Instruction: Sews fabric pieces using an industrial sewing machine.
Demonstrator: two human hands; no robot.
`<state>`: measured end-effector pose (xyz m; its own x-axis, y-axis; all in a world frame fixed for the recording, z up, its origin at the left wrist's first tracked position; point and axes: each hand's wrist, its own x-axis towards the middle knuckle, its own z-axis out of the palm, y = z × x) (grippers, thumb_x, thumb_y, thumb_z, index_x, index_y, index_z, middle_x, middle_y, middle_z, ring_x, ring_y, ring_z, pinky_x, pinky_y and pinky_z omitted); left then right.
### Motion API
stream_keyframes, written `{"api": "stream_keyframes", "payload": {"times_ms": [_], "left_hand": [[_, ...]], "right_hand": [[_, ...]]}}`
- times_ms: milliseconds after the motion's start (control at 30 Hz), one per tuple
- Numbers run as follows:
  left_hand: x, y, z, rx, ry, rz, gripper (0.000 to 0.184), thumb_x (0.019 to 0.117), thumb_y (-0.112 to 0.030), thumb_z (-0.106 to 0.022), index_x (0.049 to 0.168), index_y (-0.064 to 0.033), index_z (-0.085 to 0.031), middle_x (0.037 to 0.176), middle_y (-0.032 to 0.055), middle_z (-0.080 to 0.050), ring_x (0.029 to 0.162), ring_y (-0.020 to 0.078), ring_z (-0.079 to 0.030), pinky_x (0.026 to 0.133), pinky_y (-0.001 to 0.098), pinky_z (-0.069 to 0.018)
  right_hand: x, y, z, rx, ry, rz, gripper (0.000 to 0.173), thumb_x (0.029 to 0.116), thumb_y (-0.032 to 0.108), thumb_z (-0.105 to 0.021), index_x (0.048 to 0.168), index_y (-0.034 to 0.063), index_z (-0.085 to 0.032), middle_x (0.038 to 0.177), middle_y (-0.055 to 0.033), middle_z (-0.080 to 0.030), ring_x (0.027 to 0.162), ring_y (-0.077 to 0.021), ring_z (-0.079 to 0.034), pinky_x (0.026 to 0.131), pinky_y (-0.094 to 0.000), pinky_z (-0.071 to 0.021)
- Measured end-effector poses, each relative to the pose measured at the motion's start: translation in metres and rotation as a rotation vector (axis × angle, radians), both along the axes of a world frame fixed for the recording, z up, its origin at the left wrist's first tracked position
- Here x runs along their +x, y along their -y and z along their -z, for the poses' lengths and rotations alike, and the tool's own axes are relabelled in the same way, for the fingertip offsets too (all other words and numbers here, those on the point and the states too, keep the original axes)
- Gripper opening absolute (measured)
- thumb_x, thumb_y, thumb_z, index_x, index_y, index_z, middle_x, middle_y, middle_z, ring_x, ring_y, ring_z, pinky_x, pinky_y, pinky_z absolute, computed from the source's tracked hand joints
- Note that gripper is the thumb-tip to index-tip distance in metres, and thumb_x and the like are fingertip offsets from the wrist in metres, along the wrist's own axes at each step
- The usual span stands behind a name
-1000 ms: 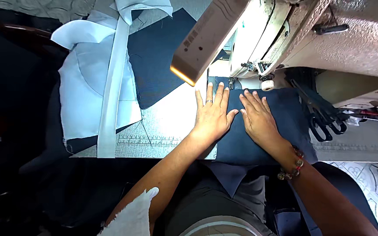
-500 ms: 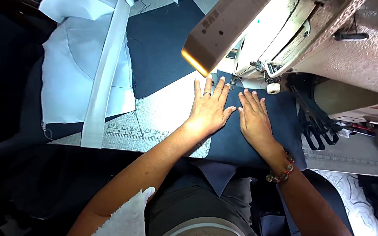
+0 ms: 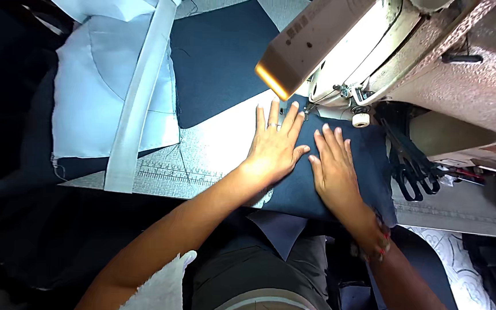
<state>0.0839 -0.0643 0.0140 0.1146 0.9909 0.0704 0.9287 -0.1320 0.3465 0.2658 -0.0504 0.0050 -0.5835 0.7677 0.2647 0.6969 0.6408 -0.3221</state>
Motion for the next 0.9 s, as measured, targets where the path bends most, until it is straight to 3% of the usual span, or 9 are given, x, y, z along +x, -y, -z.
{"api": "stream_keyframes", "payload": {"times_ms": [133,267,900], "left_hand": [[0.009,0.058,0.005,0.138,-0.042,-0.001,0.065,0.1071,-0.047,-0.030,0.155,-0.0060,-0.044,0.167,0.0114,-0.032,0.155,0.0447,-0.022,0.111,0.0818,-0.0104],[0.014,0.083,0.022,0.153,-0.057,-0.027,0.060,0.1082,-0.045,-0.030,0.152,-0.0090,-0.051,0.162,0.0076,-0.042,0.152,0.0436,-0.029,0.110,0.0823,-0.0116],[0.015,0.045,0.017,0.102,-0.066,-0.033,0.063,0.1066,-0.042,-0.035,0.154,-0.0020,-0.045,0.164,0.0159,-0.036,0.154,0.0464,-0.023,0.111,0.0821,-0.0061]], "right_hand": [[0.007,0.057,0.008,-0.003,-0.021,0.022,0.050,0.1078,0.031,-0.039,0.140,-0.0008,-0.060,0.152,-0.0196,-0.053,0.144,-0.0416,-0.045,0.115,-0.0622,-0.0355],[0.014,0.067,0.023,0.068,0.014,0.038,0.052,0.1092,0.033,-0.034,0.137,-0.0002,-0.063,0.146,-0.0177,-0.059,0.139,-0.0417,-0.052,0.112,-0.0620,-0.0380],[0.021,0.019,0.020,0.052,0.011,-0.068,0.050,0.1084,0.029,-0.036,0.142,-0.0001,-0.059,0.150,-0.0183,-0.055,0.143,-0.0404,-0.047,0.117,-0.0596,-0.0332]]}}
